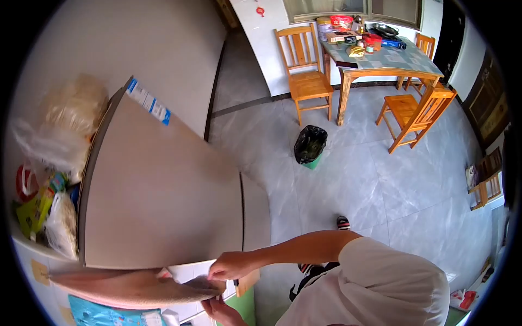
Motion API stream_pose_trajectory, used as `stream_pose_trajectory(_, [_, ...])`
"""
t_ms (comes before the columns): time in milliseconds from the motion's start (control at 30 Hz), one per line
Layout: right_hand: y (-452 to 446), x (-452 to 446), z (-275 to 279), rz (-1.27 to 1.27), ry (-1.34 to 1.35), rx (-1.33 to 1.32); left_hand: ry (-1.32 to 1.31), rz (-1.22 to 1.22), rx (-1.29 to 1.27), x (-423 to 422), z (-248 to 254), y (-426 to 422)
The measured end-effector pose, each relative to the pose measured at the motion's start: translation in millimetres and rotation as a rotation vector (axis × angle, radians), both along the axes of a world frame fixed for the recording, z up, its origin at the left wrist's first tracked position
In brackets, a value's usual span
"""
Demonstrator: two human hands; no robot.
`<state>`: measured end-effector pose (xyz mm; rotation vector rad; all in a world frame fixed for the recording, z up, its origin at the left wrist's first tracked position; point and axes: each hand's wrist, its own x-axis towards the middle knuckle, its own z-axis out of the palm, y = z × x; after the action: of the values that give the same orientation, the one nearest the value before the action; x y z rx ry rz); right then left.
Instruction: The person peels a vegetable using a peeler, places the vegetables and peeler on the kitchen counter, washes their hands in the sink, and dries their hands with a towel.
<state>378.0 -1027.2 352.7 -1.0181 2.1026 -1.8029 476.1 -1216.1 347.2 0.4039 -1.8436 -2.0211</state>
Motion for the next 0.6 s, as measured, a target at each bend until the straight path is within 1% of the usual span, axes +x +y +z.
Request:
stream_pose_trajectory(67, [62,7,-26,-0.097,-0.034,-0.027,-0.245,-0.166,0.297,14,-58,-16])
stream_pose_trajectory(133, [132,16,-56,-0.233,-0.041,0.114,-0.513,-0.013,0.309,10,-118,1])
stream_pose_trajectory(167, [170,25,-69,-0.252,-0.229,0.155,-0.533,-0.359,0.597,7,-168,-21])
stream_pose_trajectory(200, [209,35,-82,-0.273,-0.422,0.193,-0.529,-0.369,0.594,8,-159,15])
stream_pose_trajectory(233, [247,49,-96,-0.319,-0.48,0.193,-0.546,-0.377,0.44,20,-135,68])
stream_pose_trajectory(267, [284,65,-111,-0.365,-0.54,0.196,-0.561,-0.385,0.288,28,-121,111])
stream_pose_trajectory(300, [320,84,-137,-0.425,-0.492,0.252,-0.569,-0.393,0.282,26,-141,124])
stream_pose_trajectory(333, [354,103,-159,-0.488,-0.44,0.309,-0.707,-0.435,0.461,18,-173,134])
stream_pose_trajectory(367, [387,122,-169,-0.543,-0.471,0.376,-0.842,-0.478,0.644,10,-195,151])
stream_pose_trajectory(400, [416,140,-178,-0.594,-0.507,0.442,-0.849,-0.489,0.638,4,-199,178])
stream_pose_trajectory(433, [445,160,-191,-0.66,-0.565,0.457,-0.778,-0.614,0.391,-1,-200,209])
stream_pose_trajectory(467, [470,174,-202,-0.725,-0.622,0.472,-0.75,-0.683,0.278,-12,-193,237])
stream_pose_trajectory(533, [515,192,-183,-0.797,-0.672,0.533,-0.682,-0.799,0.045,-35,-178,293])
stream_pose_trajectory(567, [530,198,-184,-0.807,-0.677,0.52,-0.61,-0.892,-0.087,-50,-170,315])
stream_pose_trajectory(600, [547,201,-186,-0.915,-0.879,0.302,-0.587,-0.941,-0.145,-68,-160,341])
